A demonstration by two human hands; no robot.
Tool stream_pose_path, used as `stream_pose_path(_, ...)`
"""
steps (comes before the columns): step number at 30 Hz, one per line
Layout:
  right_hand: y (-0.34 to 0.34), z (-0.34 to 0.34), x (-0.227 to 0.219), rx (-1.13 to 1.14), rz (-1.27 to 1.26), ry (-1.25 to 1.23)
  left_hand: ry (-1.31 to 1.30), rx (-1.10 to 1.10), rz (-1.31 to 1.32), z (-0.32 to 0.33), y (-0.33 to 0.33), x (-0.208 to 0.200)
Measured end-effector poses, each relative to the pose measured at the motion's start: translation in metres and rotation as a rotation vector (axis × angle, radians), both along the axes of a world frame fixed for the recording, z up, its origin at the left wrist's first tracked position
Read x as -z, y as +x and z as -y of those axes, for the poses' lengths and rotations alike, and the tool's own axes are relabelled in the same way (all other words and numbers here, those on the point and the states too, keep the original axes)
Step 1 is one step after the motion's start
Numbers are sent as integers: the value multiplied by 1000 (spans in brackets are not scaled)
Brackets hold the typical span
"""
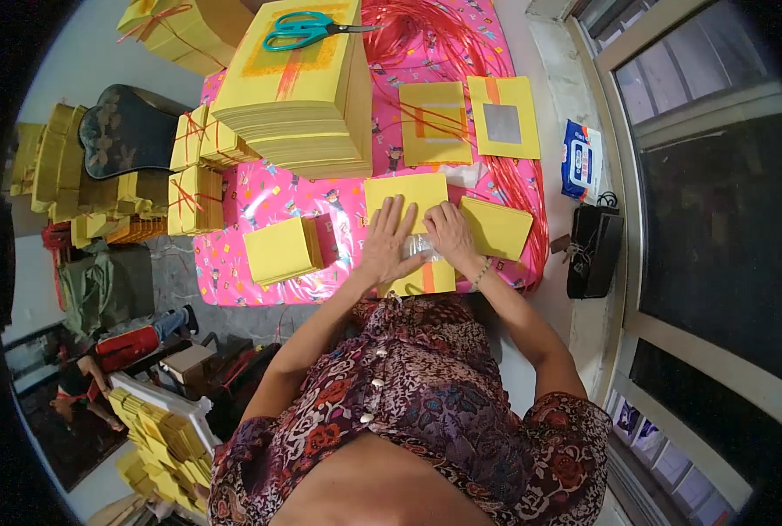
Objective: Organizing and stacking yellow joss paper squares on a table.
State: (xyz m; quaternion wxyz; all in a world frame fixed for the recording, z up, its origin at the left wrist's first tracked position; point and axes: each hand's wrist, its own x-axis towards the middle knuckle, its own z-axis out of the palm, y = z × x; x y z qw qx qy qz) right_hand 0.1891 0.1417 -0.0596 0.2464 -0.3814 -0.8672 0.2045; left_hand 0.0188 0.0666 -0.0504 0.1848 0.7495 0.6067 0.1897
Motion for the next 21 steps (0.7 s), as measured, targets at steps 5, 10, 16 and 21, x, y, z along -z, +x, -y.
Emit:
stream_pose_path(5,0,3,-1,11,-14,-31,-22,-9,-126,4,-6,-2)
stream_pose_path(10,-2,3,0,-7,-18,-68,-54,-9,-136,5,-7,-2)
stream_pose_path(16,-1,2,2,-14,-17,-85,-79,-7,-136,4,-9,0)
stream_pose_path(21,-1,1,1,-5,-22,-65,-70,12,-113,2,-11,3)
